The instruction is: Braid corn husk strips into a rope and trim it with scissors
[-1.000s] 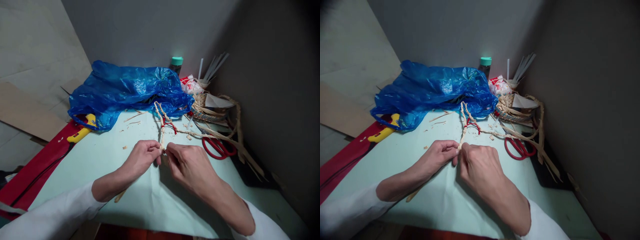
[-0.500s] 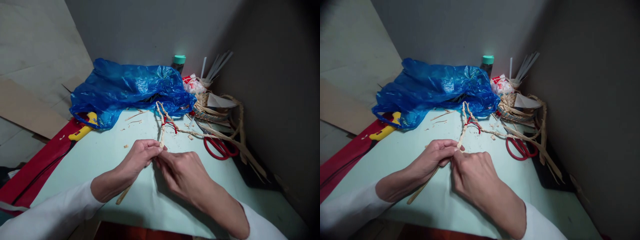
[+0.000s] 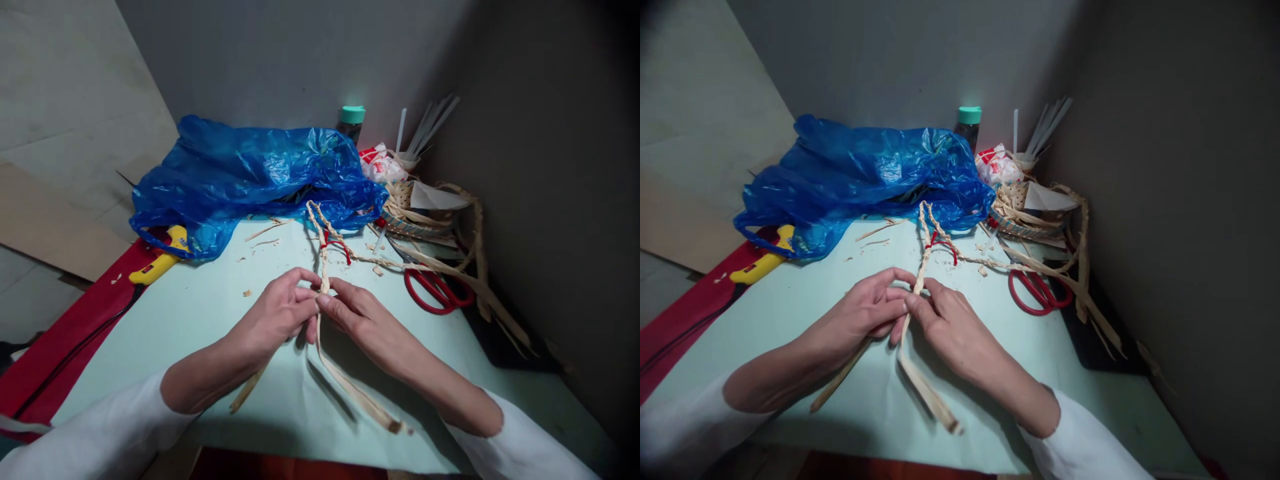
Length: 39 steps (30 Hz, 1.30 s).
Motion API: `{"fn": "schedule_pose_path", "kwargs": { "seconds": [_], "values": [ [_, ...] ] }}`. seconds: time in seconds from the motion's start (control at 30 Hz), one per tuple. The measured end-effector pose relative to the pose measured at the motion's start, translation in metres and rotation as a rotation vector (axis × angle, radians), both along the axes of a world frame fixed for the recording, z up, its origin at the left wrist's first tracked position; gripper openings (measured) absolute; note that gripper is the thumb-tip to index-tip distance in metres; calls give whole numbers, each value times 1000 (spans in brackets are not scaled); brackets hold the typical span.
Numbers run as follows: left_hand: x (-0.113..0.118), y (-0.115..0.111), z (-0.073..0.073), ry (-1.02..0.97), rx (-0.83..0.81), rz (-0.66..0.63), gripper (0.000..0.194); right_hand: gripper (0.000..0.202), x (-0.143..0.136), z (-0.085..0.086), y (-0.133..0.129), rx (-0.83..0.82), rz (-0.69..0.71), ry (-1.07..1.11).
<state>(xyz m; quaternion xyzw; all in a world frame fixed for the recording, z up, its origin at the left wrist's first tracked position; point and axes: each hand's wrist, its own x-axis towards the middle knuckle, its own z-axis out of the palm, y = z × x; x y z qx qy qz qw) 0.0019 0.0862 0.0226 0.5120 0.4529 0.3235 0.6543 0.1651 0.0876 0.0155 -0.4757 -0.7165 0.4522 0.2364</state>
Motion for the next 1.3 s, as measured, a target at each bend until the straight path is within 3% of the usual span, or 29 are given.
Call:
{"fn": "schedule_pose_path", "kwargs": {
  "seconds": [0.3, 0.47, 0.57, 0.7, 0.83, 0.9, 0.97, 1.03, 1.13, 1.2, 1.3],
  "values": [
    [-7, -3, 2, 407, 248, -52, 5, 36, 3, -2, 0, 39, 5, 10],
    [-7, -5, 9, 696, 515, -12, 13, 42, 1, -4, -4, 36, -41, 40],
    [-6, -8, 10, 734, 656, 51, 13, 39, -1, -5, -5, 49, -58, 76],
    [0, -17, 4, 715, 732, 36, 16, 32, -1, -10, -3, 63, -69, 121],
    [4, -26, -13, 722, 1102, -29, 19, 32, 1, -12, 0, -24, -1, 239],
    [4, -28, -18, 726, 1207, -56, 22, 31, 2, -12, 1, -98, 13, 306],
    [3, -28, -16, 717, 1176, -91, 23, 29, 1, -11, 1, -149, 9, 341],
    [2, -25, -9, 703, 1007, -91, 25, 28, 1, -11, 1, -155, -2, 357],
    [0, -14, 4, 674, 751, 99, 27, 34, 2, -11, 0, -125, -12, 340],
    [-1, -6, 7, 547, 610, 158, 14, 37, 2, -12, -1, -111, 4, 331],
    [-2, 2, 0, 155, 267, -72, 10, 35, 3, -11, -2, -121, 68, 370]
  ]
}}
